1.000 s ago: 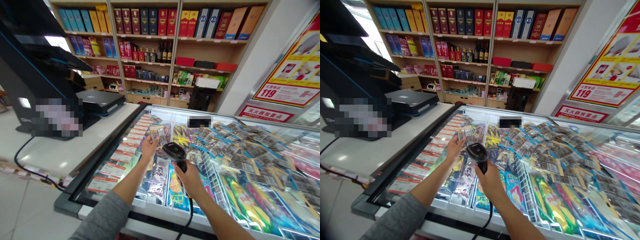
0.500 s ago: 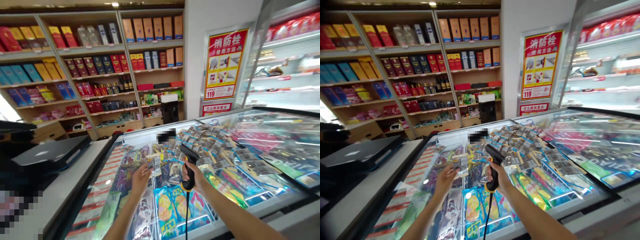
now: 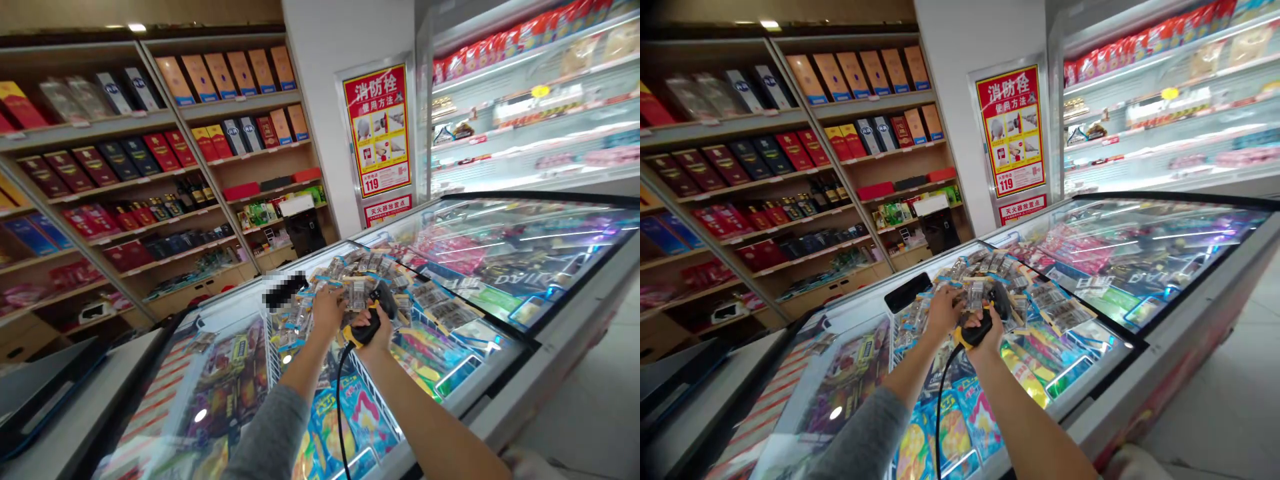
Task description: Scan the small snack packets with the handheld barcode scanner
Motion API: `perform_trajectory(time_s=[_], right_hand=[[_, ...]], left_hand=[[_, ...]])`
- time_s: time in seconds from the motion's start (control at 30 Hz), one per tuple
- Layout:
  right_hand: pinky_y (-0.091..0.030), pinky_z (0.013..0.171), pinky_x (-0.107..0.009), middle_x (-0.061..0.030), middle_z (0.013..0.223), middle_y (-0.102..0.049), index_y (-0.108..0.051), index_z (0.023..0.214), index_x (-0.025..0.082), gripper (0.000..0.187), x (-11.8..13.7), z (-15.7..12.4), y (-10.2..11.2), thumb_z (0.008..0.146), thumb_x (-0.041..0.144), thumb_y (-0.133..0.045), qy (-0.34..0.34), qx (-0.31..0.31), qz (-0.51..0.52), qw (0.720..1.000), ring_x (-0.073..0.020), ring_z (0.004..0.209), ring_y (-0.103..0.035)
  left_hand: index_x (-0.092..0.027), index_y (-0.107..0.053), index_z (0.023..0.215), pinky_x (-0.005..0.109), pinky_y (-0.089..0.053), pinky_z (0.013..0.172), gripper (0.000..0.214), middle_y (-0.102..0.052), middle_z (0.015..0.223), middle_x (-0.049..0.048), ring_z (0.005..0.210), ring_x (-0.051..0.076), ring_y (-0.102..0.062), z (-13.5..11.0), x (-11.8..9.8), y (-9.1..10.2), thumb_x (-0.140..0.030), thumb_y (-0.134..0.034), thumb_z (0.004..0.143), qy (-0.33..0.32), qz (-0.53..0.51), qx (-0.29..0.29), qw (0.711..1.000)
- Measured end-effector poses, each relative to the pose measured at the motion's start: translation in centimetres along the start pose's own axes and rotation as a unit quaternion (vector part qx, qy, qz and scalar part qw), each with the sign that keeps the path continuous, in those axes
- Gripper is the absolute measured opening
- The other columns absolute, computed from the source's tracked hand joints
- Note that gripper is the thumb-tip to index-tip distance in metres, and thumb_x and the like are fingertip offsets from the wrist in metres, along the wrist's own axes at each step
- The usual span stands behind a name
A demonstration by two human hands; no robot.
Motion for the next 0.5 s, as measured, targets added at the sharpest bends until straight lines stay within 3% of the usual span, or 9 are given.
perform_trajectory(time_s=[0.07, 0.13, 0.23, 0.37, 0.5], right_hand=[[-0.036, 0.040, -0.016, 0.0107, 0.052, -0.044, -0.057, 0.085, 0.023, 0.029, -0.1, 0.3, 0.1, 0.066, 0.034, -0.074, -0.008, -0.016, 0.018, 1.000, -0.0053, 0.040, -0.038], [-0.036, 0.040, -0.016, 0.0107, 0.052, -0.044, -0.056, 0.085, 0.023, 0.030, 0.0, 0.1, -0.1, 0.065, 0.034, -0.075, -0.010, -0.020, 0.020, 1.000, -0.0052, 0.040, -0.038], [-0.036, 0.041, -0.016, 0.0108, 0.052, -0.042, -0.054, 0.084, 0.023, 0.031, 0.3, -0.8, -0.8, 0.065, 0.035, -0.075, -0.007, 0.001, -0.009, 1.000, -0.0054, 0.041, -0.039], [-0.034, 0.040, -0.017, 0.0099, 0.054, -0.041, -0.052, 0.081, 0.021, 0.030, -0.8, -3.1, -1.4, 0.065, 0.033, -0.076, -0.058, 0.049, -0.040, 0.996, -0.0053, 0.041, -0.037], [-0.031, 0.038, -0.017, 0.0096, 0.053, -0.042, -0.053, 0.083, 0.021, 0.029, -6.6, -6.0, -1.3, 0.069, 0.033, -0.075, -0.192, 0.095, -0.111, 0.970, -0.0047, 0.039, -0.032]], left_hand=[[-0.022, -0.072, 0.106, 0.043, -0.046, 0.099, 0.028, -0.066, 0.111, 0.0094, 0.109, 0.026, -0.059, -0.1, 0.1, -0.4, -0.021, -0.067, 0.079, -0.014, 0.028, 0.019, 0.999], [-0.023, -0.071, 0.107, 0.041, -0.046, 0.100, 0.026, -0.066, 0.110, 0.0080, 0.108, 0.023, -0.060, -0.4, 0.7, 0.1, -0.023, -0.066, 0.081, -0.028, 0.014, 0.002, 1.000], [-0.023, -0.069, 0.110, 0.039, -0.046, 0.101, 0.027, -0.065, 0.110, 0.0071, 0.108, 0.022, -0.060, -1.4, 3.7, 3.1, -0.027, -0.062, 0.084, -0.033, 0.003, -0.057, 0.998], [-0.020, -0.063, 0.118, 0.041, -0.048, 0.099, 0.034, -0.061, 0.112, 0.0098, 0.106, 0.024, -0.061, -4.4, 12.2, 10.7, -0.029, -0.058, 0.085, 0.057, 0.076, -0.152, 0.984], [-0.014, -0.060, 0.118, 0.045, -0.045, 0.101, 0.036, -0.061, 0.116, 0.0152, 0.114, 0.029, -0.058, -9.3, 21.6, 17.8, -0.027, -0.056, 0.085, 0.226, 0.198, -0.155, 0.941]])
Point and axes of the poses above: each hand's wrist, its own z-axis towards the middle knuckle, its own y-axis out of the back of the hand, x = y × z, the point moved 4 cm from there along z, towards the middle knuckle
